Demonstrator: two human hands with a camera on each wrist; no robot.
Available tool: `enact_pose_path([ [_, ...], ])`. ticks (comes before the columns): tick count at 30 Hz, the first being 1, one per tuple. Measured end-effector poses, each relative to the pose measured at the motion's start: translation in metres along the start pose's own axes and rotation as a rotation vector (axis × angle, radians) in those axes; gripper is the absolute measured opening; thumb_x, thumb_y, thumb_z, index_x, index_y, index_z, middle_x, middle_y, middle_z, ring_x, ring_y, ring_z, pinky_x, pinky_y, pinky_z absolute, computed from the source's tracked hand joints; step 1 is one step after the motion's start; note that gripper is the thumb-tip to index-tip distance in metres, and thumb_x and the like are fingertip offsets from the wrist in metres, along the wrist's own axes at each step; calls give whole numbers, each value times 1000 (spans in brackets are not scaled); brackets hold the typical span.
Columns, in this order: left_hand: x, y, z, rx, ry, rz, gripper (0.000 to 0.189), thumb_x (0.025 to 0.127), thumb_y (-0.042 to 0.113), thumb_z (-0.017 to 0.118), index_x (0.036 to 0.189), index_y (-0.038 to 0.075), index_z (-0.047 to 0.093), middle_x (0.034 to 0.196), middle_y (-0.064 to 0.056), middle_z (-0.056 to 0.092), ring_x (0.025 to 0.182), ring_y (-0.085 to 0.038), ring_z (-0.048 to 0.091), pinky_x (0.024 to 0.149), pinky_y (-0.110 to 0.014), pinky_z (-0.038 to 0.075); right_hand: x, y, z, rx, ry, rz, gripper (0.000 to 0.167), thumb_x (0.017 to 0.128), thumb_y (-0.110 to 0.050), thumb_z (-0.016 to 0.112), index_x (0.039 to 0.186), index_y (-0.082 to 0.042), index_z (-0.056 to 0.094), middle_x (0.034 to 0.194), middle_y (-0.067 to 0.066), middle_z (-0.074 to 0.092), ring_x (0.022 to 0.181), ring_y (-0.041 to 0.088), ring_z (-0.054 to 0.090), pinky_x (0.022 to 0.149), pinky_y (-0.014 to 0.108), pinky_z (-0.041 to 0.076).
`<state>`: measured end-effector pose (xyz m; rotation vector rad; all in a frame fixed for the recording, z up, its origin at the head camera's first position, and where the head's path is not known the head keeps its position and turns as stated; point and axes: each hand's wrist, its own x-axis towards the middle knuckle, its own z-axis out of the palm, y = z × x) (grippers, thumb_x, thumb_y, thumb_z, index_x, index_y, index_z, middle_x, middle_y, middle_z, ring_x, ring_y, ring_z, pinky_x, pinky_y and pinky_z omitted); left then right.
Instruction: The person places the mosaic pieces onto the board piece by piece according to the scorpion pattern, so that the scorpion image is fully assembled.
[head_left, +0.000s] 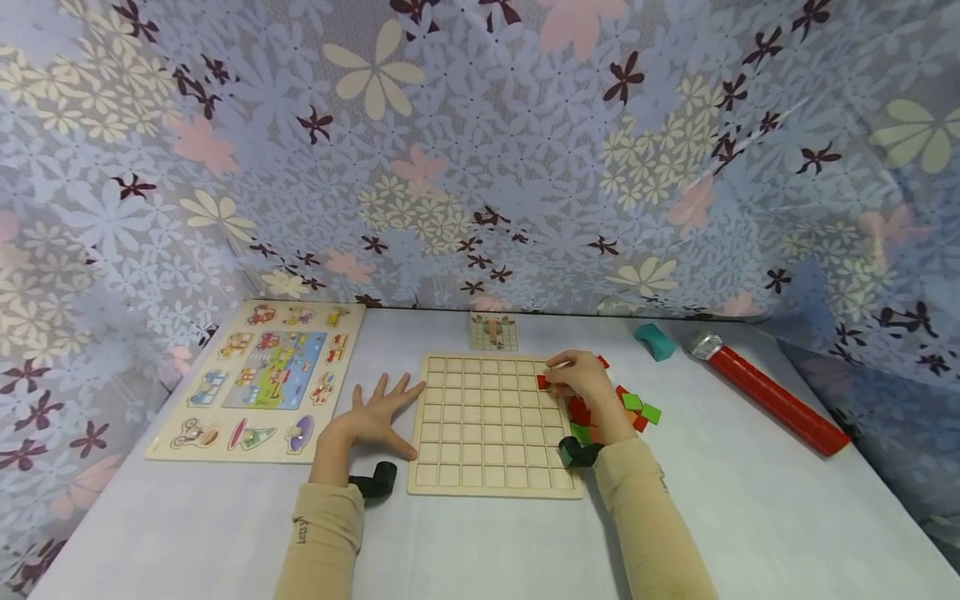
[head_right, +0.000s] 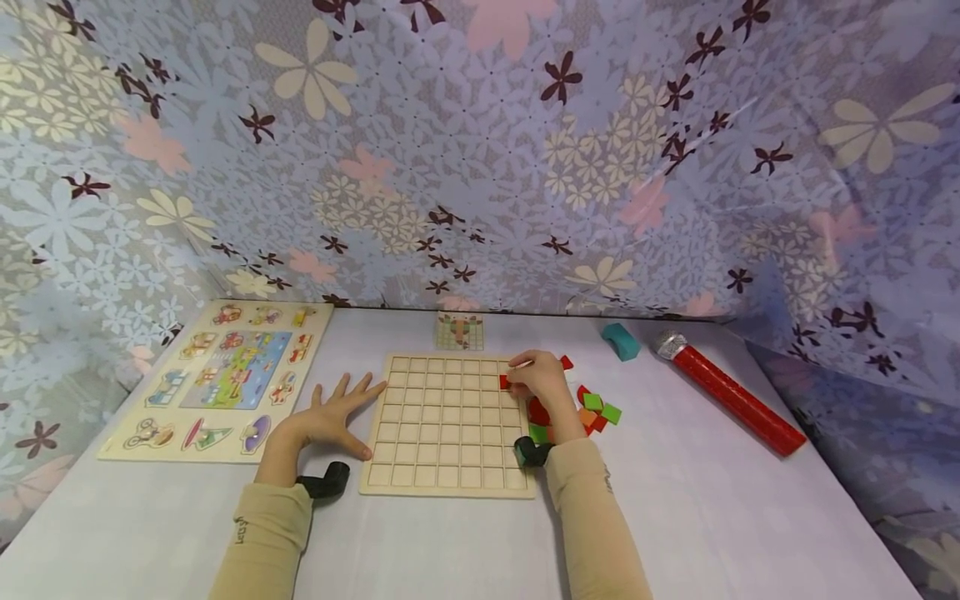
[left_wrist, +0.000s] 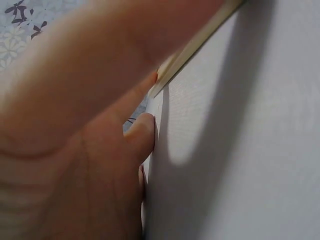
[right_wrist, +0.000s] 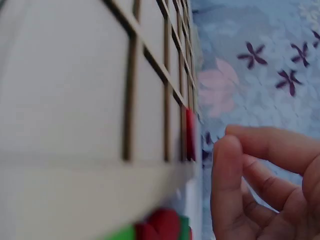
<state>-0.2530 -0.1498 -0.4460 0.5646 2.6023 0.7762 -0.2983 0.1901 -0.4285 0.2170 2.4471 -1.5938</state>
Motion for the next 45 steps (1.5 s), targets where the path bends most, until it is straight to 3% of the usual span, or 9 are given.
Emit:
enact_pose_path([
  [6,0,-1,-1,7,-3,2,111,60,38,84,148,15,22,154,-16,3,138,-42,-13,99,-64,-20,-5,-2,-17,12,48,-58,37,87,-6,62,121,5,54,91,11,60,76,24,63,76,35,55],
  [11,0,-2,-1,22,-6,7,111,59,40,84,148,14,21,154,-17,3,137,-43,-13,99,-65,-19,-9,2,-33,-25,88,-99,39,89,-11,58,126,3,52,107,17,55,92,35,59,82,41,51],
  [17,0,-1,2,27,1,10,110,60,39,84,148,14,22,154,-17,4,137,-44,-11,99,-66,-18,-9,5,-44,-91,163,-126,39,90,-15,57,126,0,53,116,21,53,99,35,55,86,45,48],
  [23,0,1,3,21,0,8,111,60,38,84,148,15,21,154,-17,4,137,-43,-12,99,-66,-19,-6,8,-49,-85,194,-134,36,90,-13,57,123,1,54,114,21,55,100,34,54,86,44,47],
  [30,0,0,2,15,0,1,112,59,39,84,148,15,21,154,-17,3,137,-43,-12,99,-65,-19,4,21,-50,-103,233,-134,33,88,-6,57,120,4,56,109,20,58,93,30,57,75,37,51],
  [34,0,-1,2,9,7,5,113,58,39,85,148,15,22,154,-17,4,137,-44,-12,99,-66,-19,5,28,-52,-156,189,-147,34,88,-2,56,121,4,56,118,24,55,104,36,53,83,41,49],
  [37,0,-2,3,7,11,7,113,58,38,85,148,15,22,154,-17,4,137,-44,-11,99,-65,-19,5,31,-53,-220,130,-148,35,87,-1,56,122,0,57,123,23,54,107,37,50,81,40,48],
  [45,0,0,2,1,12,7,112,58,38,85,148,15,22,154,-17,4,137,-44,-11,99,-66,-19,6,35,-48,-386,76,-143,43,77,6,56,119,-4,61,117,17,58,92,29,48,76,36,46],
])
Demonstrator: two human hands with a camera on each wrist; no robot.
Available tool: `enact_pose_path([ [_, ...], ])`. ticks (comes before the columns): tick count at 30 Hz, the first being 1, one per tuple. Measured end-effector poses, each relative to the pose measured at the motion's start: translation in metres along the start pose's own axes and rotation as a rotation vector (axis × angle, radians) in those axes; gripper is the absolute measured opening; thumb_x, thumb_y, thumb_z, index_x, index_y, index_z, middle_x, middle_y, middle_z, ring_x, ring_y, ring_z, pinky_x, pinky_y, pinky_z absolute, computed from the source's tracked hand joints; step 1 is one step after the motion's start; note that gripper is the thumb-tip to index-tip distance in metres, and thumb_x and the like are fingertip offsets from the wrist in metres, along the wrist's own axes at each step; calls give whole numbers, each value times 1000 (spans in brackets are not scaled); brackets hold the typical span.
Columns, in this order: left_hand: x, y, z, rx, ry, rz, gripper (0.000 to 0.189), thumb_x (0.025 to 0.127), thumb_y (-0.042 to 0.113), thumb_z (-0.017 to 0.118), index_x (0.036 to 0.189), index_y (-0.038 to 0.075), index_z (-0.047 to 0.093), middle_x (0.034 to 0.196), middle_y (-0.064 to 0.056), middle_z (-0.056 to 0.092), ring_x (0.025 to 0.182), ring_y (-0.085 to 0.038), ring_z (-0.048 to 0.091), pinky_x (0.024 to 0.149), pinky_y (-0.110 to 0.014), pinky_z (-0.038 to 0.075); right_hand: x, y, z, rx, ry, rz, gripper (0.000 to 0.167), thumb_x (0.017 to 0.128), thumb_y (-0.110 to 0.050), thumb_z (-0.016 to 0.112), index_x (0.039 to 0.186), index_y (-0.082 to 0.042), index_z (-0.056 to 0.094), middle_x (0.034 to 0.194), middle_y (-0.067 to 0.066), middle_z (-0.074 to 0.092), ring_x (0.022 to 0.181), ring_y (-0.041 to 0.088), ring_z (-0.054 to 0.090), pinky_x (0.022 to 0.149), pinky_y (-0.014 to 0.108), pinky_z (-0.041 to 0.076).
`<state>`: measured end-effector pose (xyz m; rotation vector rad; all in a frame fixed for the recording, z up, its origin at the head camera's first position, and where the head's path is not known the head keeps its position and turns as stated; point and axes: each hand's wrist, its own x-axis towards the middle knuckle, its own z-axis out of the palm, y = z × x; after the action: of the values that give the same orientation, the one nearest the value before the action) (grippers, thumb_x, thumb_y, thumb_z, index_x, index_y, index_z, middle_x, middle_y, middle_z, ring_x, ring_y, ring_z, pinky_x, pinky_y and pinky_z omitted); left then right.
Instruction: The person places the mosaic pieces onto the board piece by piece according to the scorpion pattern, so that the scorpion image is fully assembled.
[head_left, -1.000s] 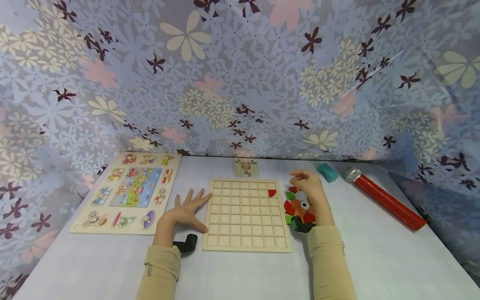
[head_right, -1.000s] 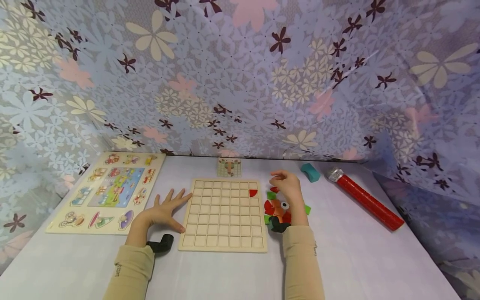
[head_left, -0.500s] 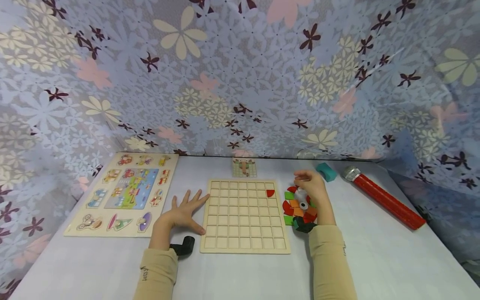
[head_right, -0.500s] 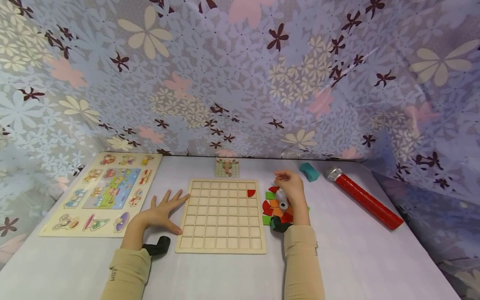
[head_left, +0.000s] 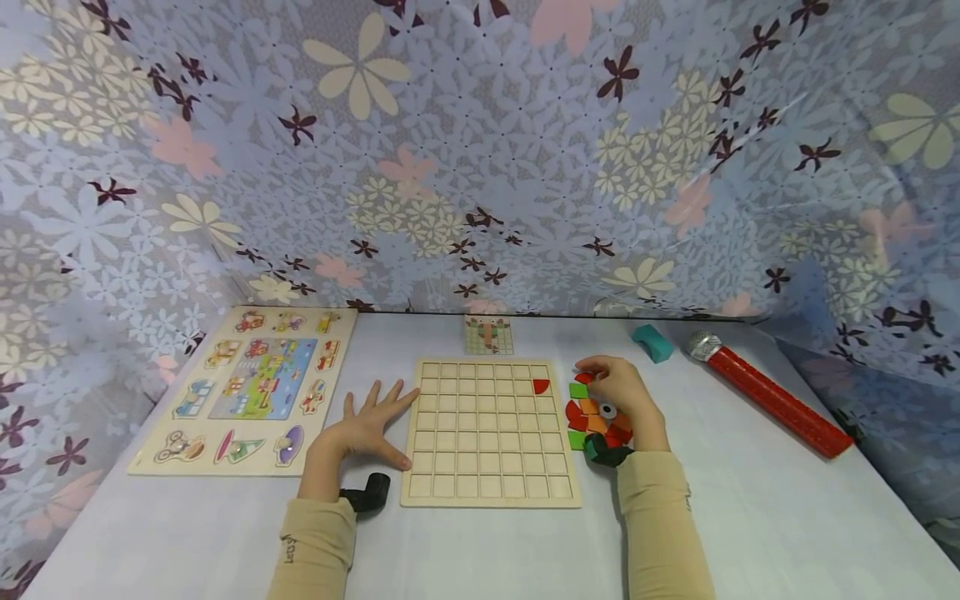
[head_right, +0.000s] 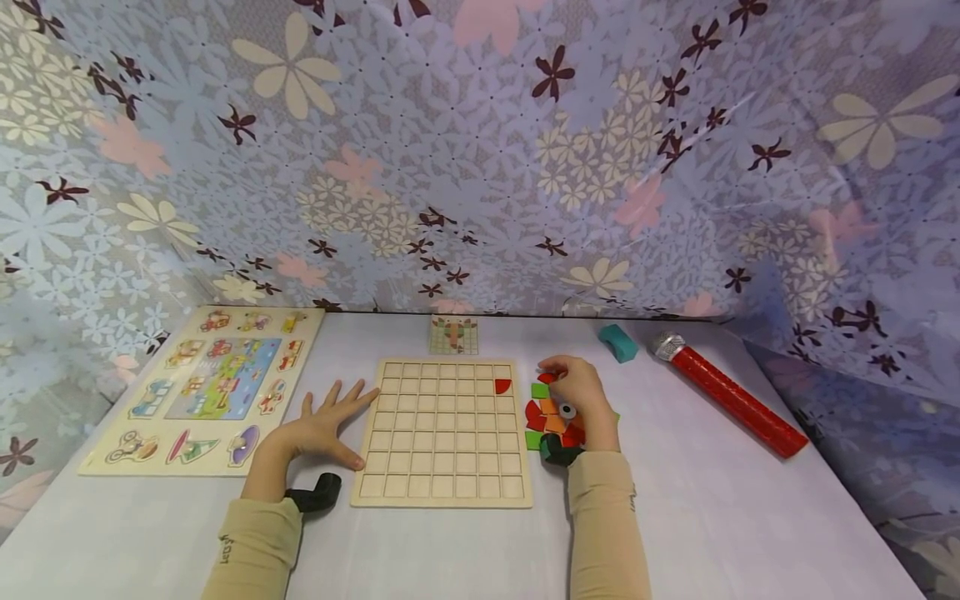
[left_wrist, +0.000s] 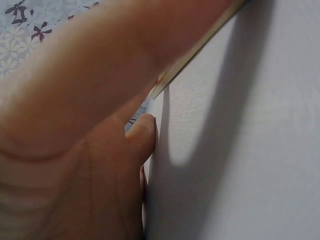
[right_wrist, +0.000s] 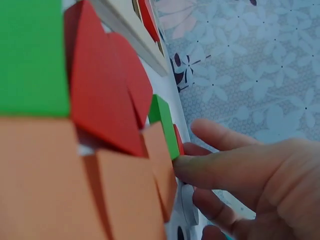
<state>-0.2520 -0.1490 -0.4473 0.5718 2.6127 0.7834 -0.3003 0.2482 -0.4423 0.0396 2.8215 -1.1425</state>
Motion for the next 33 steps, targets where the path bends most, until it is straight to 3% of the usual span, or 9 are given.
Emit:
enact_pose_path([
  [14,0,0,0,9,0,-5,112,58,40,85,148,15,22,154,-17,5,137,-43,-12,99,-65,-19,0,3,2,-39,21,-26,37,78,5,57,113,-4,64,111,16,59,87,27,46,72,33,45],
  [20,1,0,-1,1,6,0,111,59,38,85,148,15,22,154,-17,5,137,-43,-12,99,-66,-19,0,5,-3,-25,-42,-64,36,76,3,57,109,-6,68,108,16,54,82,26,42,63,31,39],
  [26,2,-1,-1,5,8,0,111,59,37,85,148,14,23,154,-17,5,137,-43,-11,99,-66,-19,0,3,-4,-41,-111,-100,30,77,-8,67,106,-3,69,111,19,52,89,29,43,75,37,40],
  [29,2,-1,-1,5,8,-1,111,58,37,85,148,15,23,154,-17,5,138,-43,-11,99,-66,-19,0,2,-3,-42,-111,-109,26,76,-9,71,101,-1,69,103,17,53,88,28,45,77,38,42],
  [33,2,-1,0,1,10,2,111,58,37,85,147,14,23,154,-18,5,137,-44,-10,99,-66,-18,-2,1,-3,0,-115,-106,19,75,-6,71,93,-2,64,91,11,55,81,24,48,71,33,44],
])
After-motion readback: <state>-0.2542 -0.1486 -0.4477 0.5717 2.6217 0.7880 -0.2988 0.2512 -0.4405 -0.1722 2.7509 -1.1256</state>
